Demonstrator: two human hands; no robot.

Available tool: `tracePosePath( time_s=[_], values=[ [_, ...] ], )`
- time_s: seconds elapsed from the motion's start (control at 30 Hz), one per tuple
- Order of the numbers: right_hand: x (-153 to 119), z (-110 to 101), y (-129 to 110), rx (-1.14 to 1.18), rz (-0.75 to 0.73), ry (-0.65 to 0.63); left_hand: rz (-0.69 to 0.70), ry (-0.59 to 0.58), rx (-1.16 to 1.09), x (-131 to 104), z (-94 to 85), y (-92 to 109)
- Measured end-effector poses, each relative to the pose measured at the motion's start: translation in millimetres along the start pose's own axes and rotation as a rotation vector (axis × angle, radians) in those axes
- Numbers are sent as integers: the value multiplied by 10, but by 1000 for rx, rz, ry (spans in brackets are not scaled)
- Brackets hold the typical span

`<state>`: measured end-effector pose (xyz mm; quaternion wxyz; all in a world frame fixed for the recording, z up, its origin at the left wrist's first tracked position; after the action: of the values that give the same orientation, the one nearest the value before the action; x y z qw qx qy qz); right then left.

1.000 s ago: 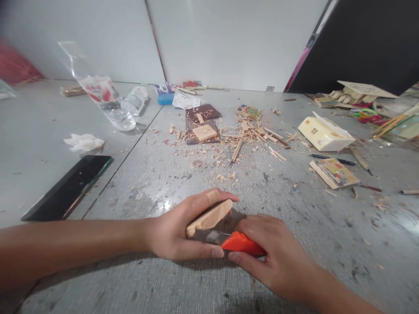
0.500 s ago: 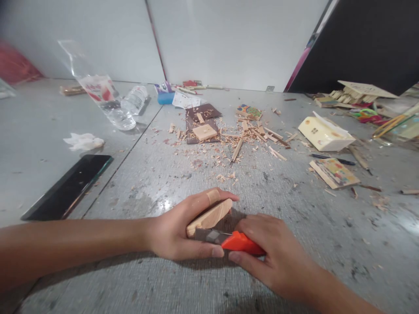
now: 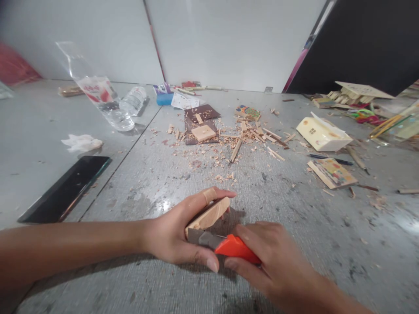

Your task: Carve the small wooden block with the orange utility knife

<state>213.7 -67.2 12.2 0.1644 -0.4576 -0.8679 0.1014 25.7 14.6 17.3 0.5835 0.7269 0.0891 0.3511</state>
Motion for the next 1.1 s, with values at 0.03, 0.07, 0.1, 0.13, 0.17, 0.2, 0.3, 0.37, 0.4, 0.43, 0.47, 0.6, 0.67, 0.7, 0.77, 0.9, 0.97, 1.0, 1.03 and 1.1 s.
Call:
tracePosePath(
  time_s=[0.03, 0.07, 0.1, 0.13, 0.17, 0.2, 0.3, 0.37, 0.4, 0.43, 0.47, 0.6, 0.67, 0.7, 0.77, 0.9, 0.97, 1.0, 1.03, 1.1],
  values=[
    [12, -13, -11, -2, -4, -5, 18, 5, -9, 1, -2, -5],
    [22, -25, -21, -1, -11, -8, 35, 12, -14, 0, -5, -9],
    [28, -32, -26, 3, -14, -13, 48, 20, -12, -1, -9, -9],
    [31, -38, -28, 11, -17, -9, 55, 26, -5, -2, -11, -9],
    [28, -35, -25, 17, -19, -10, 53, 32, 4, -4, -13, -6],
    [20, -30, -20, 18, -20, -5, 47, 38, 11, -6, -15, -2],
    [-15, 0, 1, -14, -7, -1, 15, 46, 20, -7, -17, 14],
    [-28, 10, 4, -17, -1, -7, 12, 53, 30, -5, -22, 28],
    [-27, 9, 0, -9, 1, -11, 13, 55, 42, -4, -24, 32],
    [-20, 4, -6, 2, 2, -15, 15, 59, 54, -3, -26, 37],
    [-8, -9, -13, 8, 3, -12, 18, 65, 64, -2, -29, 41],
    [54, -82, -49, -56, 1, 46, -36, 99, 85, -1, -32, 34],
    [71, -110, -59, -100, 6, 85, -66, 129, 87, -1, -33, 29],
    [73, -116, -59, -115, 13, 96, -71, 146, 89, -1, -34, 31],
    [69, -124, -58, -145, 21, 117, -73, 178, 92, -2, -34, 40],
    [58, -151, -81, -241, -27, 195, -82, 182, 104, -2, -23, 55],
    [61, -162, -95, -272, -46, 223, -67, 186, 99, -1, -26, 63],
    [63, -163, -100, -281, -52, 231, -58, 195, 92, 1, -31, 64],
    [65, -164, -105, -288, -53, 237, -56, 199, 86, 2, -36, 61],
    [68, -158, -112, -291, -55, 243, -51, 199, 88, 5, -41, 54]
  ],
)
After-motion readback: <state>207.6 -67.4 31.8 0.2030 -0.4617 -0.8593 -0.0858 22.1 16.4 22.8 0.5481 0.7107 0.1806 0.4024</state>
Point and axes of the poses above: each hand's wrist, its own x-axis towards the middle knuckle, its own z-axis out of the palm, y = z × x, the point moved 4 cm from there along x, towards the middle knuckle, and after that the axes turned 9 degrees about -x, right-handed, at the moved point
